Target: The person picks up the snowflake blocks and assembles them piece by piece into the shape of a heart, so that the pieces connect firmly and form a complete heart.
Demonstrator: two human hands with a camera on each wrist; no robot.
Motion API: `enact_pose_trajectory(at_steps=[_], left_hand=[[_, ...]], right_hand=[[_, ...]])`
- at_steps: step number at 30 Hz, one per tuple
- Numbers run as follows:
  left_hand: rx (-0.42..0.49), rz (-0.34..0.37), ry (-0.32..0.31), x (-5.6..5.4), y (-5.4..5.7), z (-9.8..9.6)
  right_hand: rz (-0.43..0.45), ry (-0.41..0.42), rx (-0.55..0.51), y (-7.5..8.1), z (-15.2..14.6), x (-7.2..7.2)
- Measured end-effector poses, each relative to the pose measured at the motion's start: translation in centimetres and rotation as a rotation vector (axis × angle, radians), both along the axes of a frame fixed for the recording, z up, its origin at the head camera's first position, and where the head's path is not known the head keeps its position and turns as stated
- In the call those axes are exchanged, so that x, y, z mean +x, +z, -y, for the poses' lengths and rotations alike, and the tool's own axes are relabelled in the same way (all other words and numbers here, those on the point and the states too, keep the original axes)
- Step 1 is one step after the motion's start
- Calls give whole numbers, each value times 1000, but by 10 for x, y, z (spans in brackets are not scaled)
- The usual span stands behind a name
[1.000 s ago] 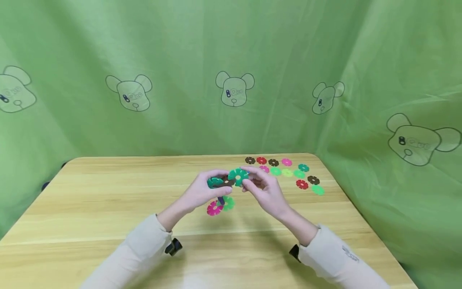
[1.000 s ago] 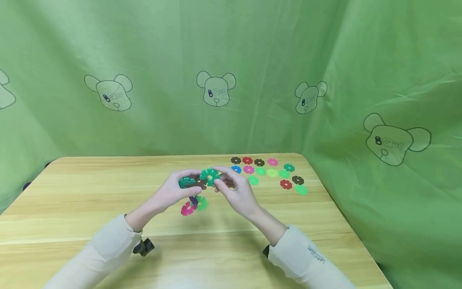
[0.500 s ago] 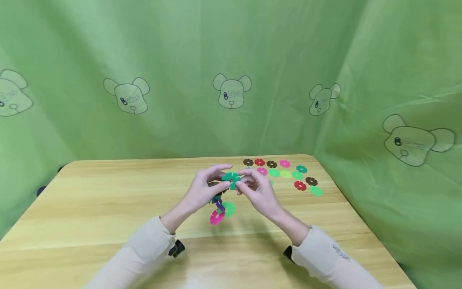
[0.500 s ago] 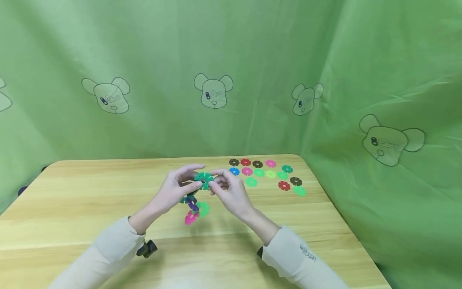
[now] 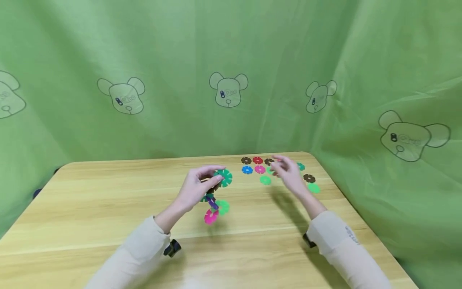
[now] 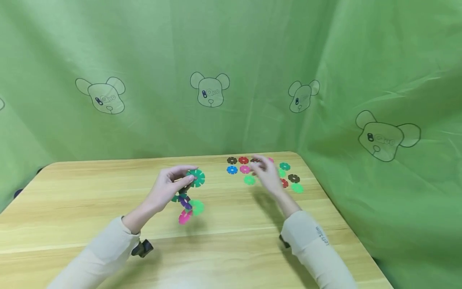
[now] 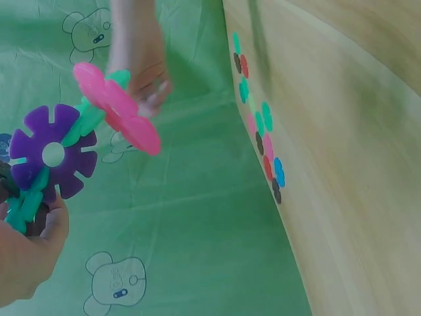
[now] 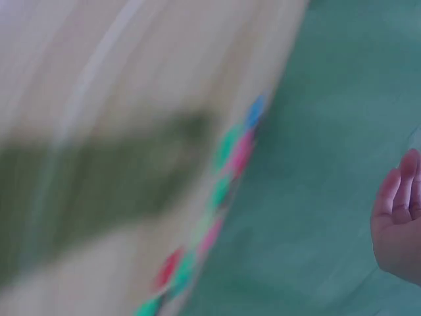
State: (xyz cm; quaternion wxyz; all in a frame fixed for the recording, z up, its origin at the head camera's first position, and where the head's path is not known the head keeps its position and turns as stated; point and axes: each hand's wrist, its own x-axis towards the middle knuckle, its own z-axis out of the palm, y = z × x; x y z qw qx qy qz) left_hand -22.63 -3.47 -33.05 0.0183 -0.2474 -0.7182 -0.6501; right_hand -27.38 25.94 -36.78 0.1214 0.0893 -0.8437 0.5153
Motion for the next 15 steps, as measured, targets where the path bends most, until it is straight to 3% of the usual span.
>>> enact_pose_trajectory(at_steps=[3,6,10,15], left_hand=[[0,1,-2,0,1,5],[8,0,-2,0,0,8],[21,4,-4,-2,-2,10],[36,15,-11,-2,-2,12]], right_hand=[[44,-140,63,-16,-42,-11],[81,-226,155,-32,-79,-14],[173,-245,272,-48,-113,-10],[321,-199,463,-55,-131,-5]])
